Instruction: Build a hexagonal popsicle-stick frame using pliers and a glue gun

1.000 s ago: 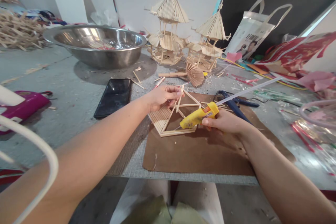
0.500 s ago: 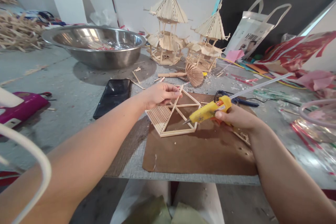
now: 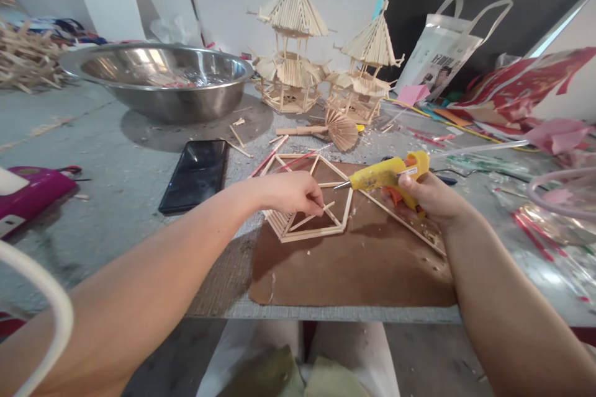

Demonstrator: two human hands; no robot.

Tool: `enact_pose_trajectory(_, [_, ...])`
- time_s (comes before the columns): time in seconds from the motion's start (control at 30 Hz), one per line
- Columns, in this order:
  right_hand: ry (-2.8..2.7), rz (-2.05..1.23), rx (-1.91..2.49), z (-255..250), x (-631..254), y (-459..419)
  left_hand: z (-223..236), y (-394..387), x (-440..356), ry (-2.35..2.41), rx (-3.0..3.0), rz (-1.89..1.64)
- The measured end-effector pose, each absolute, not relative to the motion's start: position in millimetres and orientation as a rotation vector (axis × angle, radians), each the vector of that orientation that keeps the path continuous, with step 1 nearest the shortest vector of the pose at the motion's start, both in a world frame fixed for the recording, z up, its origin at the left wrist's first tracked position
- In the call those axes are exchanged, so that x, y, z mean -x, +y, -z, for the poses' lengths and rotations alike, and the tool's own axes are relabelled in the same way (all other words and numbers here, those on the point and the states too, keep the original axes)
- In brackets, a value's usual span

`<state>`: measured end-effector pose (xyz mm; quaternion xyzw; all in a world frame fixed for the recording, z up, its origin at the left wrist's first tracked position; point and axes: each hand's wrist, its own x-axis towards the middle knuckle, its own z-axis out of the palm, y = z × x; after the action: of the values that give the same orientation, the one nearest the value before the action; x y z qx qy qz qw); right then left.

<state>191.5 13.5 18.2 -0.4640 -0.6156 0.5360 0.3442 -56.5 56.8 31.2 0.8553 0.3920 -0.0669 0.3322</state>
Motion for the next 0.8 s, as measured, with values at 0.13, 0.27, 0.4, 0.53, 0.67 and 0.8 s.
enact_pose_trajectory(0.13, [-1.587, -1.352, 1.221, -17.5, -191.9, 13.7, -32.0, 56.2, 55.4, 0.985, -2.267, 0.191])
enact_pose_trajectory(0.27, [-1.574, -1.303, 1.211, -15.9, -192.7, 14.3, -30.6, 56.3, 54.6, 0.999, -2.271, 0.137])
enact_pose_trajectory(0.4, [-1.557, -1.281, 1.173, -16.0, -193.0, 14.3, -30.0, 55.4, 53.9, 0.972, -2.241, 0.157])
enact_pose_trajectory(0.53, [-1.566, -1.28, 1.148, -16.2, -191.9, 14.6, -30.9, 53.0, 52.6, 0.978, -2.241, 0.198])
enact_pose_trajectory(0.67, [-1.584, -1.27, 1.139, -15.5, -191.3, 15.1, -28.4, 52.7, 51.5, 0.974, -2.239, 0.205])
enact_pose_trajectory(0.8, [-1.597, -1.266, 1.138, -15.2, -191.9, 14.9, -24.4, 53.5, 50.5, 0.947, -2.247, 0.195])
